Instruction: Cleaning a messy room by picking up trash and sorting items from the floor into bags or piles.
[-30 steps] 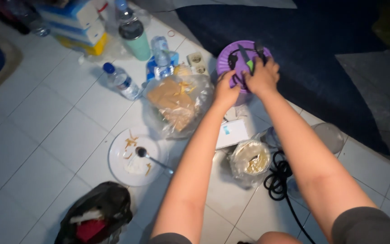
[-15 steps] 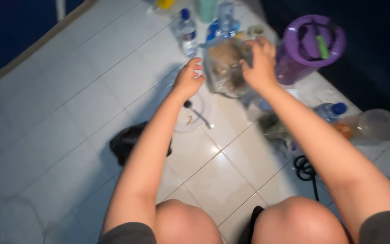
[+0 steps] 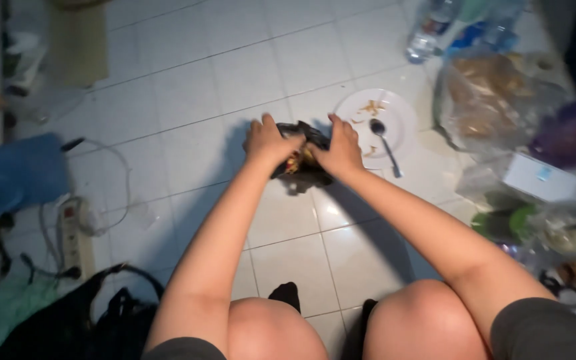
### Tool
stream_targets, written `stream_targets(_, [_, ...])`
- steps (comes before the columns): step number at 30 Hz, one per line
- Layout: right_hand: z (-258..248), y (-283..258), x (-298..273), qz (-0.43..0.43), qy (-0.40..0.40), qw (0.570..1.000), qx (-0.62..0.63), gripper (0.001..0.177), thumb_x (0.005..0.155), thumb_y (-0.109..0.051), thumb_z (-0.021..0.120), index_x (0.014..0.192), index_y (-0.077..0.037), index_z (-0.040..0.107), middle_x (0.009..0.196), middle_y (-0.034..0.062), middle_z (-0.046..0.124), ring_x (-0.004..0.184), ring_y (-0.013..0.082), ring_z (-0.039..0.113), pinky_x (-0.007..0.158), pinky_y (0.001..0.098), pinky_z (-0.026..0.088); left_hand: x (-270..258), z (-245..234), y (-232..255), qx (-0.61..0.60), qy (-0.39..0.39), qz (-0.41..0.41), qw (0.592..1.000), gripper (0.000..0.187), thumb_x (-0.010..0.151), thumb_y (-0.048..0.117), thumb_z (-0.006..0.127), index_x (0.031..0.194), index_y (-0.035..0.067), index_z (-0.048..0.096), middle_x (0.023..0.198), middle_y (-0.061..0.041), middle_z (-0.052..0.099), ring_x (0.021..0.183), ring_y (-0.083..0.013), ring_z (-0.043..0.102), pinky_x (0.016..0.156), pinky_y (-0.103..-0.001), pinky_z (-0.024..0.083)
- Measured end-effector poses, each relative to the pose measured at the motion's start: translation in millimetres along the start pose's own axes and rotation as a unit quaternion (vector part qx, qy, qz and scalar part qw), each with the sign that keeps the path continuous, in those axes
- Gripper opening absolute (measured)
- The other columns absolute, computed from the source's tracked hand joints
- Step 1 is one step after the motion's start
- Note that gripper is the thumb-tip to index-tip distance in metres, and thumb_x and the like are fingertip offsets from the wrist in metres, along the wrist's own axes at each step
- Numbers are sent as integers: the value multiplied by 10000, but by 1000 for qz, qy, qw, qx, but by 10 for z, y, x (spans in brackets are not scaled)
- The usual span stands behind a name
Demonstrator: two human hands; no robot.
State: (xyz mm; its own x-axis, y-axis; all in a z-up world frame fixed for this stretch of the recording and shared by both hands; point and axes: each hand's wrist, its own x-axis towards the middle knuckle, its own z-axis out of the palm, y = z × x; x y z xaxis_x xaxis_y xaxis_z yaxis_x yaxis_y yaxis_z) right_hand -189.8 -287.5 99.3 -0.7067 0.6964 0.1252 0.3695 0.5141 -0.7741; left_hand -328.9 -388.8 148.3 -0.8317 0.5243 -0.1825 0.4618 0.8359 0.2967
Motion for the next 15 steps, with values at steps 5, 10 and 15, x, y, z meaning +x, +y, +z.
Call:
stream_targets(5, [352,417,19,99,-129,979,-119,899,725,-127,824,1508,-189,387,1317,246,481,1132,447,540,886,485,505,155,407,-231,29,-97,-64,993,721,652,426,895,1204,43,633,1149,-156,673,1092,-325,663,897,-456,554])
stream_targets(10, [505,1300,539,42,-26,999,-12,434,794,-32,713,1218,-120,689,922,114,697,878,345,715,799,433,574,834,1042,-335,-250,-14,49,967,372,841,383,828,941,29,773,876,-143,760,800,-273,727,740,-415,559])
stream_targets(15, [82,1892,813,104,8,946,306,185,973,-185,758,1097,-48,741,912,246,638,889,507,568,666,480,482,854,758,-57,-682,-35,20,730,151,1019,164,660,1028,24,604,776,-50,621,606,-148,613,586,-308,527])
